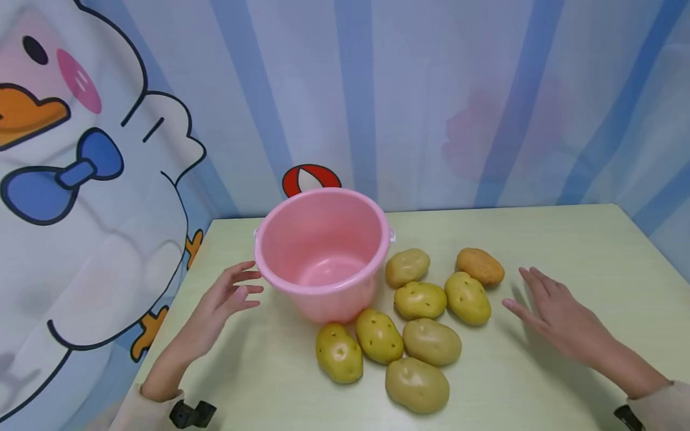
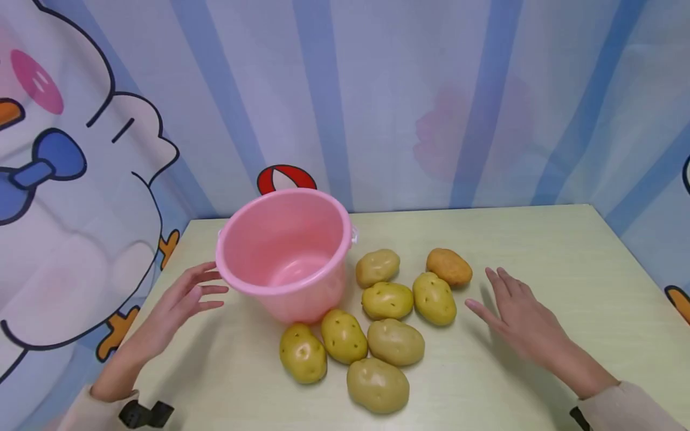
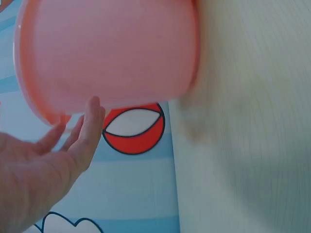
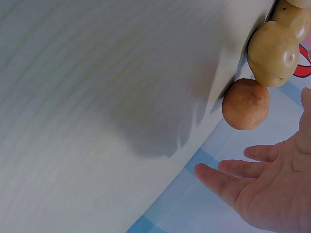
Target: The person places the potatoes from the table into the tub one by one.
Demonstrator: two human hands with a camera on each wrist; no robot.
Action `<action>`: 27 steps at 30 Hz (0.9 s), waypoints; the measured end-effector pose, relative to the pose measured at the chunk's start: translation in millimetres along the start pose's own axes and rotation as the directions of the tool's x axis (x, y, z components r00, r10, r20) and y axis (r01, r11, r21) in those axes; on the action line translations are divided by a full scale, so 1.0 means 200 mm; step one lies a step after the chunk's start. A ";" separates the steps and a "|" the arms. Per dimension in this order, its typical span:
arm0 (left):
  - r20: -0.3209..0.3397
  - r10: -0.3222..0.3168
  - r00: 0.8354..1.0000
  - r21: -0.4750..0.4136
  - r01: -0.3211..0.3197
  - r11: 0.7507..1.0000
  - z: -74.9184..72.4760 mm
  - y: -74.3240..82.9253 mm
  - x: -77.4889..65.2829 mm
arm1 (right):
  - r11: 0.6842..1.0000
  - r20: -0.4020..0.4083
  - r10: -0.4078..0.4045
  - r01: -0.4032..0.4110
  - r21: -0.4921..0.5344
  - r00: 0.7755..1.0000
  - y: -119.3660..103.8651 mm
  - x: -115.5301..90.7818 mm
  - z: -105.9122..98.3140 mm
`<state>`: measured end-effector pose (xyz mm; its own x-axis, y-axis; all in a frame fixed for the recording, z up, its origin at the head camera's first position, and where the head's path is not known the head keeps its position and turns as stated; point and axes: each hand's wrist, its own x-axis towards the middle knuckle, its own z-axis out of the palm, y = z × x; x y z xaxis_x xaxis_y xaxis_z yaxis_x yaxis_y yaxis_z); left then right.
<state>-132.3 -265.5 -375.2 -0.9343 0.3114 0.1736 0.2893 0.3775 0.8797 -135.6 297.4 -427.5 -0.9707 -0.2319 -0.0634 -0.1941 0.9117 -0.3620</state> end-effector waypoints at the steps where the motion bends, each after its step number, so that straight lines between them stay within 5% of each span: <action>1: -0.011 -0.014 1.000 -0.030 0.013 0.999 0.00 0.01 0.00 | 1.000 0.001 0.000 0.000 0.002 1.000 0.00 0.00 0.00; 6: -0.092 -0.108 0.990 -0.187 0.089 0.978 0.02 0.07 0.03 | 1.000 -0.002 -0.003 0.003 0.010 1.000 0.00 0.02 -0.01; 14: -0.131 -0.273 0.953 -0.381 0.206 0.901 0.05 0.13 0.09 | 0.999 -0.030 -0.029 0.030 0.023 0.999 -0.02 0.06 -0.02; 27: -0.130 -0.324 0.937 -0.458 0.233 0.858 0.06 0.17 0.15 | 0.997 -0.061 -0.067 0.070 0.036 0.996 -0.03 0.17 -0.09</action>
<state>-147.7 -233.3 -346.1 -0.9964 0.0560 -0.0644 -0.0647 -0.0036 0.9979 -169.9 290.5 -411.9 -0.9622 -0.2717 0.0181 -0.2562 0.8807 -0.3985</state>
